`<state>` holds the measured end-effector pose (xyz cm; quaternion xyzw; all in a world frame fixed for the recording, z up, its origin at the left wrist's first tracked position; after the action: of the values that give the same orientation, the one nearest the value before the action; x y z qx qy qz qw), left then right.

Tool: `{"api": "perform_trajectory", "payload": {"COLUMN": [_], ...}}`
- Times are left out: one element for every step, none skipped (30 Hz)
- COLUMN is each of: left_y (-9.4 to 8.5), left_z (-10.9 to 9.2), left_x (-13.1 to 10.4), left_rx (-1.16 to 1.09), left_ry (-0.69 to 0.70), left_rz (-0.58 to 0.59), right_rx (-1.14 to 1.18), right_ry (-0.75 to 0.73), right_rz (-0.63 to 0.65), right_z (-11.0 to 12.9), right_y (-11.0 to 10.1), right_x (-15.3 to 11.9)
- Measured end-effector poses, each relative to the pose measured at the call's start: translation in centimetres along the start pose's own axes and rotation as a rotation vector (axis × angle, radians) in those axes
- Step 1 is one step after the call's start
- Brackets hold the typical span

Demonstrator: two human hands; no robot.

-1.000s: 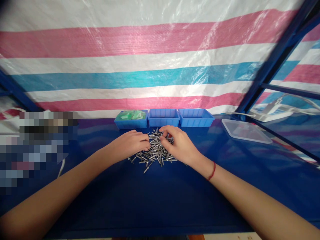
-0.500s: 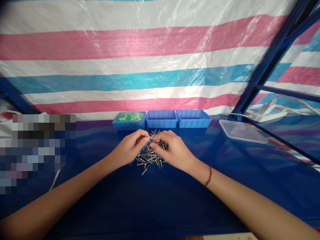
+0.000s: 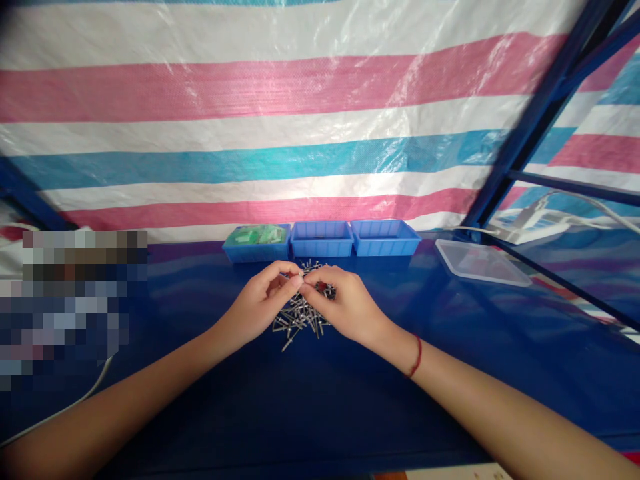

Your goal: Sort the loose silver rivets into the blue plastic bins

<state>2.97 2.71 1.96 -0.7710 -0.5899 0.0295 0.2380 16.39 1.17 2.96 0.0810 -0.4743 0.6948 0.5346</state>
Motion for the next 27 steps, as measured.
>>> {"api": "perform_trajectory", "payload": {"left_y": [-0.1, -0.2, -0.3, -0.4, -0.5, -0.5, -0.6, -0.7, -0.7, -0.8, -0.9, -1.0, -1.1, -1.1, -1.2, -1.2, -1.2, -1.2, -1.2, -1.2, -1.2, -1.3, -1.2, -1.2, -1.2, -1.1, -1.1], "left_z": [-0.2, -0.3, -0.5, -0.6, -0.7, -0.8, -0.8, -0.9, -1.0, -1.0, -1.0, -1.0, -1.0, -1.0, -0.9, -0.8, -0.7, -0.7, -0.6, -0.5, -0.4, -0.4, -0.3, -0.3, -0.3, -0.3, -0.3], "left_x": [-0.1, -0.2, -0.2, -0.3, -0.4, -0.4, -0.5, -0.6, -0.6, -0.6, -0.7, -0.6, -0.6, -0.6, -0.5, -0.5, -0.4, -0.4, -0.3, -0.3, -0.2, -0.2, -0.2, -0.2, -0.2, -0.2, -0.2], "left_rx": [0.006, 0.01, 0.015, 0.022, 0.026, 0.03, 0.032, 0.035, 0.039, 0.042, 0.049, 0.058, 0.068, 0.08, 0.092, 0.105, 0.116, 0.123, 0.127, 0.13, 0.131, 0.131, 0.133, 0.137, 0.142, 0.151, 0.162], "left_ry": [0.007, 0.015, 0.024, 0.033, 0.044, 0.058, 0.071, 0.082, 0.089, 0.092, 0.088, 0.08, 0.07, 0.063, 0.058, 0.055, 0.053, 0.052, 0.051, 0.049, 0.047, 0.048, 0.049, 0.053, 0.059, 0.067, 0.077], "left_rz": [-0.008, -0.019, -0.031, -0.042, -0.052, -0.061, -0.068, -0.072, -0.082, -0.095, -0.11, -0.124, -0.135, -0.142, -0.145, -0.141, -0.139, -0.137, -0.135, -0.131, -0.126, -0.119, -0.11, -0.099, -0.088, -0.075, -0.062], "right_rx": [0.008, 0.014, 0.024, 0.041, 0.069, 0.108, 0.152, 0.196, 0.235, 0.262, 0.276, 0.279, 0.279, 0.281, 0.288, 0.297, 0.306, 0.309, 0.306, 0.298, 0.288, 0.278, 0.264, 0.245, 0.216, 0.176, 0.126], "right_ry": [0.001, 0.006, 0.015, 0.032, 0.056, 0.084, 0.11, 0.134, 0.153, 0.167, 0.177, 0.183, 0.186, 0.187, 0.183, 0.175, 0.164, 0.149, 0.131, 0.111, 0.09, 0.071, 0.054, 0.038, 0.023, 0.008, -0.006], "right_rz": [0.003, 0.0, -0.007, -0.013, -0.015, -0.013, -0.012, -0.015, -0.026, -0.048, -0.079, -0.113, -0.146, -0.175, -0.202, -0.226, -0.245, -0.26, -0.269, -0.273, -0.272, -0.268, -0.263, -0.256, -0.245, -0.232, -0.217], "right_z": [0.0, 0.1, 0.0, 0.0, -0.1, -0.2, -0.3, -0.4, -0.6, -0.7, -0.8, -1.0, -1.1, -1.2, -1.2, -1.3, -1.2, -1.1, -1.0, -0.8, -0.6, -0.5, -0.3, -0.2, -0.1, 0.1, 0.3], "right_y": [0.0, 0.0, 0.0, 0.0, 0.0, 0.1, 0.2, 0.3, 0.4, 0.4, 0.3, 0.1, 0.0, -0.1, -0.3, -0.4, -0.5, -0.6, -0.7, -0.7, -0.8, -0.8, -0.8, -0.8, -0.9, -0.9, -1.0], "right_x": [0.0, 0.0, 0.0, 0.0, 0.0, 0.0, 0.0, 0.0, -0.1, -0.1, -0.1, -0.1, -0.2, -0.2, -0.2, -0.3, -0.3, -0.3, -0.3, -0.3, -0.3, -0.3, -0.3, -0.4, -0.4, -0.4, -0.5]}}
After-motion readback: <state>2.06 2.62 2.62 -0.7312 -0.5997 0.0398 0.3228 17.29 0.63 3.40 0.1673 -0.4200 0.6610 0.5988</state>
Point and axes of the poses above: each hand's wrist, its own x-axis towards the middle knuckle, its own y-axis out of the palm, z = x × y, the point moved 5 cm from there along x, towards the middle knuckle, and after that the axes turned 10 degrees about -y, right-handed, at the moved point
